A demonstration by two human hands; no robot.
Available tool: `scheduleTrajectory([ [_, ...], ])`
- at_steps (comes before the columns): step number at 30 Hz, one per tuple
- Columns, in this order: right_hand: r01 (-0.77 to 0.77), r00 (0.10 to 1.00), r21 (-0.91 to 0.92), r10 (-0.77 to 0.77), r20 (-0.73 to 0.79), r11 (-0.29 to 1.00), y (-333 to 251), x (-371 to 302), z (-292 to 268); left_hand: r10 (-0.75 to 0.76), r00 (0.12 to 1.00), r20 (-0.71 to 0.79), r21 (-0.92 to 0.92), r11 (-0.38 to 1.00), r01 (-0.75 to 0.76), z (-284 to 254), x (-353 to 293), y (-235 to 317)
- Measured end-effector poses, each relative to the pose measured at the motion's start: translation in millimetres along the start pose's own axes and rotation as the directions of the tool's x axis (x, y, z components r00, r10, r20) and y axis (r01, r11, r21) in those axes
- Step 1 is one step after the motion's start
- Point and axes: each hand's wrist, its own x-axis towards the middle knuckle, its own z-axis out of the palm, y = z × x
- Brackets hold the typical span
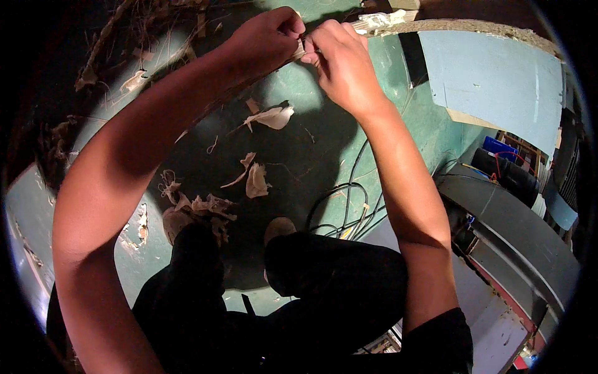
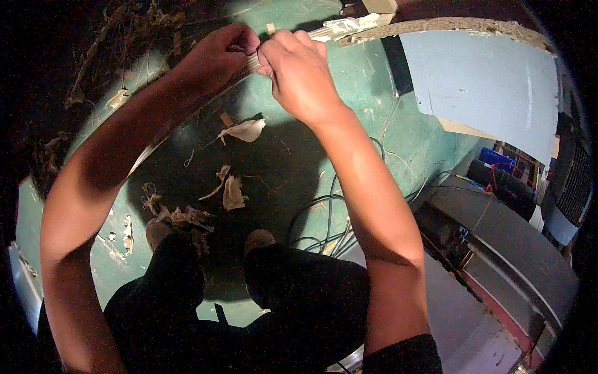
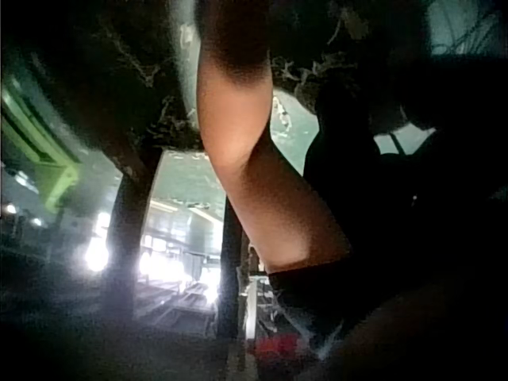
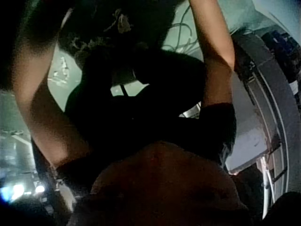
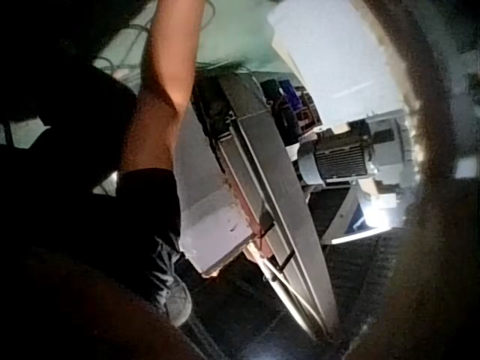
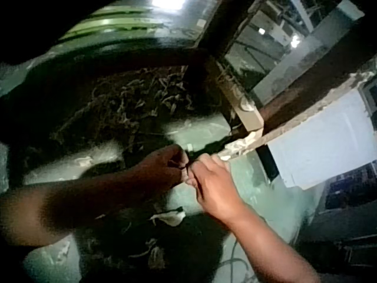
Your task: The person peels off old material and debris from the underside of a wooden table frame by hand and then picks up small wood scraps from the floor.
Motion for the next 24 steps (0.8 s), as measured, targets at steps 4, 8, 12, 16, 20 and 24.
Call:
scheduleTrajectory([
  [4,0.025,0.999,-0.012,-0.025,0.033,1.0,-1.1,1.9,-2.4,-0.016,1.0,-0.002,-0.001,1.0,0.016,0.4,-0.4,1.5],
  [8,0.061,0.997,0.044,-0.064,0.049,0.997,11.1,-5.8,-12.0,0.086,0.994,-0.063,0.009,0.996,-0.086,2.0,1.3,-5.1],
  [12,-0.109,0.994,0.09,0.105,0.043,0.99,12.6,-17.1,-24.8,-0.032,0.999,0.041,-0.019,0.999,0.033,-1.1,0.5,-1.6],
  [16,-0.397,0.886,0.182,0.324,0.332,0.9,19.8,-21.2,-35.2,-0.128,0.99,0.06,-0.017,0.991,0.129,-3.0,-4.5,15.3],
  [20,-0.337,0.861,0.134,0.247,0.445,0.932,39.1,-33.5,-34.3,-0.066,0.998,0.022,0.076,0.995,0.064,-1.5,-2.9,10.1],
  [24,-0.28,0.96,0.141,0.275,0.05,0.95,40.8,-23.1,-26.6,-0.053,0.998,0.017,0.057,0.997,0.052,0.2,-1.5,5.8],
])
